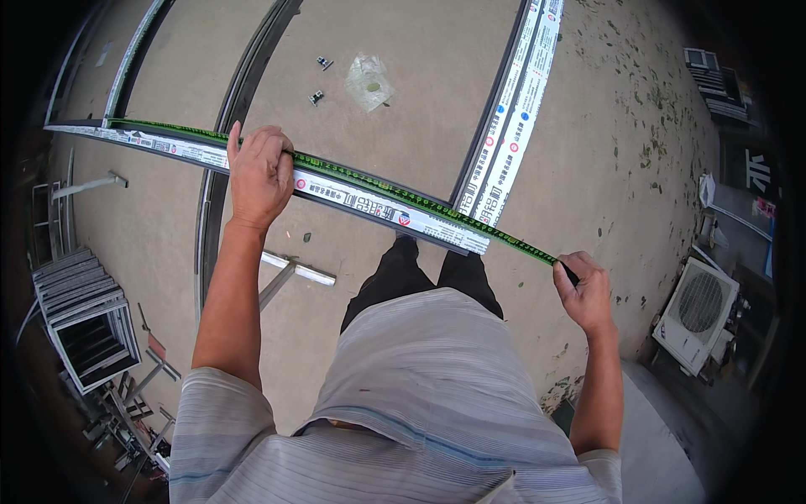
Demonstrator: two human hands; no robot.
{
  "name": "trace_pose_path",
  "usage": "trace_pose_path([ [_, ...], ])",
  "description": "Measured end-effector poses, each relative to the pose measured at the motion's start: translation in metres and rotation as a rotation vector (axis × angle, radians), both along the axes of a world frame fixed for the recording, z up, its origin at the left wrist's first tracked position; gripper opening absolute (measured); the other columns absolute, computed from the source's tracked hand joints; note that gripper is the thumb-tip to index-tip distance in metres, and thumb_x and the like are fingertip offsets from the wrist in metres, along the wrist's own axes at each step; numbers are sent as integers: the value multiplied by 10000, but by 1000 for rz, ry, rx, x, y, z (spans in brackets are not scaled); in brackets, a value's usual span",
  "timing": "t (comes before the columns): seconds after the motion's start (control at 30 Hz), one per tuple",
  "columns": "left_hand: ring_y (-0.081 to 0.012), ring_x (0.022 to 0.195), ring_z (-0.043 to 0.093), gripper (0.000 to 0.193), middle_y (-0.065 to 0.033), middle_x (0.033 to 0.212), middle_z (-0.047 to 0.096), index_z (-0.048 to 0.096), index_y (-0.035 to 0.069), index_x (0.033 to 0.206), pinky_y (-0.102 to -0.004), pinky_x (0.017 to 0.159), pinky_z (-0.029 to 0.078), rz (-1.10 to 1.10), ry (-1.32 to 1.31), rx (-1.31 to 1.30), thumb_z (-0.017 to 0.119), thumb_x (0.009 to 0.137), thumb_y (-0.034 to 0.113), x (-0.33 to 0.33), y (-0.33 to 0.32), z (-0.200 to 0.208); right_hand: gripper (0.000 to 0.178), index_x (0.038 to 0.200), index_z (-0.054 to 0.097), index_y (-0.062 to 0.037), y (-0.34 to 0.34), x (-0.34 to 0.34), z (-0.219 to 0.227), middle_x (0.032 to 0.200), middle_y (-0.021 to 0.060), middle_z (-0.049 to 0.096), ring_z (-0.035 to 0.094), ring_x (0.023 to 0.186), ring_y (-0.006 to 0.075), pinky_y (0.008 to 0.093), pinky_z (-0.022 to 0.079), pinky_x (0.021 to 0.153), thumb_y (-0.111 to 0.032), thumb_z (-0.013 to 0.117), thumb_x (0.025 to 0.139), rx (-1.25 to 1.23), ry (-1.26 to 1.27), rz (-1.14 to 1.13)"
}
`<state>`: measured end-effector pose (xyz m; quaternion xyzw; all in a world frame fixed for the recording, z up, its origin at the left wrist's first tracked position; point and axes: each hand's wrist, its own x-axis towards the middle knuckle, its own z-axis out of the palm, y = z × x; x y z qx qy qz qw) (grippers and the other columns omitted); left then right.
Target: The person uses a tape measure to measure the lengths of metal frame pieces in a workshop. They then move to a miter saw, measure a metal profile, and mark it with a marker.
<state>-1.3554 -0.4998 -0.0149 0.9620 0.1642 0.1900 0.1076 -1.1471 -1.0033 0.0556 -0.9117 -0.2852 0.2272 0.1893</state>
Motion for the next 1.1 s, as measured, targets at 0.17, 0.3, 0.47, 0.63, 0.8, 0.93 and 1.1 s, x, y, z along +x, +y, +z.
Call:
trace_pose_path([
  [0.17, -293, 1190, 720, 141, -91, 1121, 760, 679, 87, 984, -582, 1304, 307, -7, 0, 7, 617, 927, -25, 1, 1, 1, 141, 1017, 802, -16, 2, 1, -2, 930, 152, 741, 709, 823, 375, 441, 568, 746, -140, 750, 976, 35, -30, 3],
  [0.3, -283, 1185, 722, 109, -84, 1073, 761, 682, 85, 956, -587, 1298, 306, -27, 11, 30, 641, 912, -5, 3, 3, -1, 147, 1017, 800, -4, 3, 4, 1, 929, 144, 743, 708, 819, 363, 434, 568, 738, -137, 750, 978, 18, -35, 2],
  [0.47, -290, 1186, 727, 100, -88, 1086, 772, 685, 85, 948, -588, 1288, 324, -36, 17, 36, 636, 920, 3, 2, 5, -2, 146, 1005, 787, -4, 3, 6, -2, 919, 139, 724, 697, 810, 362, 434, 556, 728, -145, 751, 986, 32, -10, -13],
  [0.63, -291, 1148, 728, 96, -84, 1073, 771, 689, 84, 938, -586, 1282, 332, -52, 32, 43, 636, 923, 5, 2, 7, 0, 145, 1013, 781, -10, 2, 6, -3, 930, 137, 716, 693, 824, 365, 437, 554, 733, -149, 745, 994, 20, -13, -11],
  [0.8, -279, 1100, 728, 95, -70, 1048, 768, 691, 85, 926, -583, 1279, 335, -53, 19, 35, 638, 922, 6, 3, 5, 1, 142, 1020, 781, -15, 0, 8, -4, 938, 139, 717, 693, 838, 369, 436, 557, 747, -150, 744, 992, 16, -13, -8],
  [0.93, -268, 1063, 728, 97, -55, 1031, 764, 691, 88, 919, -580, 1278, 335, -47, 16, 18, 641, 912, 5, 4, 2, 1, 141, 1016, 784, -13, 1, 9, -4, 933, 141, 721, 695, 840, 371, 435, 560, 759, -146, 746, 986, 21, -19, -10],
  [1.1, -268, 1044, 725, 96, -48, 1017, 758, 688, 90, 914, -575, 1271, 344, -45, 6, 39, 642, 900, 7, 3, 4, -1, 146, 1017, 787, -4, 3, 9, -3, 935, 145, 728, 698, 842, 377, 437, 560, 762, -139, 747, 979, 21, -31, 7],
])
